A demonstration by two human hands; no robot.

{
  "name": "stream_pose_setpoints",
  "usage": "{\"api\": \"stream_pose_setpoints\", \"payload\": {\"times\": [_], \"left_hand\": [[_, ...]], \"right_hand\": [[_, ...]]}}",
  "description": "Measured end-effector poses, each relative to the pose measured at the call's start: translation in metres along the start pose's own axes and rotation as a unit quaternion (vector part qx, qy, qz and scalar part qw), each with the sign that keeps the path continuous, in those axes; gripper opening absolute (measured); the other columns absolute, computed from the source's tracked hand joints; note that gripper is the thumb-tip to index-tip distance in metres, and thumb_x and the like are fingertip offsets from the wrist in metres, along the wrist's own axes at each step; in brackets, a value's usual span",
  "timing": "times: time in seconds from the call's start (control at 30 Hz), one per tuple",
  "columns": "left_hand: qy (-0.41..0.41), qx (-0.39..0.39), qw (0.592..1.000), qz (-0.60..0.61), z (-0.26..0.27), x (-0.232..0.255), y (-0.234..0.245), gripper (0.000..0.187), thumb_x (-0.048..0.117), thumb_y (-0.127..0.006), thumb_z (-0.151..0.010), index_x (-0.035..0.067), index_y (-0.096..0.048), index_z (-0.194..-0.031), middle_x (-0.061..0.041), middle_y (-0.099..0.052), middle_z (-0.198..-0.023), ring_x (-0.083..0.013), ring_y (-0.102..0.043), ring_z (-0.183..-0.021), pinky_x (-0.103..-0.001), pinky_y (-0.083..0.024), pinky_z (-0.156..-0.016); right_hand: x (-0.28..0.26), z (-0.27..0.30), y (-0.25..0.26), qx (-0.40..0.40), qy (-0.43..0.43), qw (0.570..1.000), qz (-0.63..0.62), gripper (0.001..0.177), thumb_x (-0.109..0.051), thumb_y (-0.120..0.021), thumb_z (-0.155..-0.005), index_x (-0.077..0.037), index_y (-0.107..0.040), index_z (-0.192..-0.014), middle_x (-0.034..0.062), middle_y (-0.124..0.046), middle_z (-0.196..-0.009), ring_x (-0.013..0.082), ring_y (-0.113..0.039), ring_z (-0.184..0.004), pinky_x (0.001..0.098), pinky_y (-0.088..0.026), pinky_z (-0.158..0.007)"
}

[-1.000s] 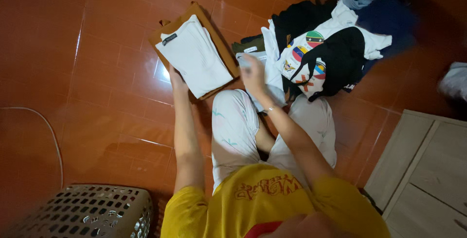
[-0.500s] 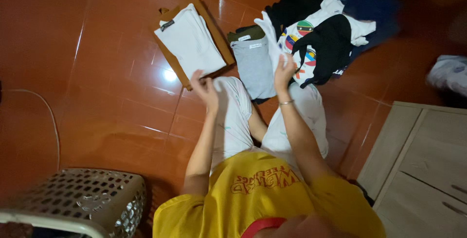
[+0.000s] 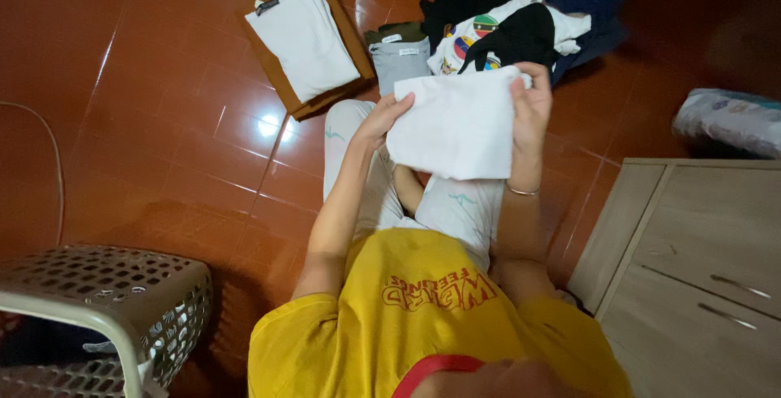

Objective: The person sits on the floor and folds several garments one by one, including a white towel, a white shirt, a white t-shirt with flag graphics, and a dark blue t-shirt. Each item is smoothed, folded into a compact rectangle, and placed on a small wooden board.

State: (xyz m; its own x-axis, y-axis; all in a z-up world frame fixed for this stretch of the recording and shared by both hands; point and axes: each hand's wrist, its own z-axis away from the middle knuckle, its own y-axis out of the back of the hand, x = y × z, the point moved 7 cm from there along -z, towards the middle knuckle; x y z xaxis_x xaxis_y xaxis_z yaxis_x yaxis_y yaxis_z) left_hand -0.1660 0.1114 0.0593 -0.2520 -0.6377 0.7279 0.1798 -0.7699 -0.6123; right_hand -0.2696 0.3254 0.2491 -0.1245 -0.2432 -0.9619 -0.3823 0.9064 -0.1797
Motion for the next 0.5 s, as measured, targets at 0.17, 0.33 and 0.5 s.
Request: {"api": "stream_pose_setpoints", "payload": {"times": [0.17,0.33,0.5], "left_hand": [[-0.272,0.177,0.817,-0.478,0.045,0.078,-0.049,0.031,0.033,-0.071,-0.101,0.003,-0.074,-0.098,-0.022,-0.064,-0.089,-0.0284,-0.058,-0.08,-0.038,-0.048,-0.072],[-0.257,0.088,0.851,-0.45,0.081,0.08,-0.155,0.028,0.029,-0.069,-0.097,0.003,-0.074,-0.104,-0.018,-0.066,-0.076,-0.0205,-0.058,-0.063,-0.037,-0.046,-0.061],[-0.292,-0.013,0.901,-0.321,0.141,0.101,-0.211,0.035,0.02,-0.065,-0.098,0.0,-0.066,-0.128,-0.012,-0.072,-0.109,-0.0246,-0.065,-0.096,-0.035,-0.052,-0.087]], "right_hand": [[-0.047,0.045,-0.003,0.076,0.146,0.913,0.373,0.047,0.003,-0.072,-0.092,0.0,-0.055,-0.136,0.0175,-0.051,-0.138,0.0271,-0.052,-0.129,0.0368,-0.049,-0.099],[-0.034,0.126,-0.066,-0.052,0.156,0.934,0.318,0.084,-0.013,-0.09,-0.069,0.005,-0.04,-0.134,0.0225,-0.046,-0.139,0.0323,-0.049,-0.131,0.0414,-0.045,-0.107],[-0.007,0.154,-0.019,0.142,0.124,0.932,0.31,0.061,0.0,-0.074,-0.096,0.005,-0.041,-0.147,0.0204,-0.05,-0.147,0.0293,-0.053,-0.138,0.0426,-0.046,-0.119]]}}
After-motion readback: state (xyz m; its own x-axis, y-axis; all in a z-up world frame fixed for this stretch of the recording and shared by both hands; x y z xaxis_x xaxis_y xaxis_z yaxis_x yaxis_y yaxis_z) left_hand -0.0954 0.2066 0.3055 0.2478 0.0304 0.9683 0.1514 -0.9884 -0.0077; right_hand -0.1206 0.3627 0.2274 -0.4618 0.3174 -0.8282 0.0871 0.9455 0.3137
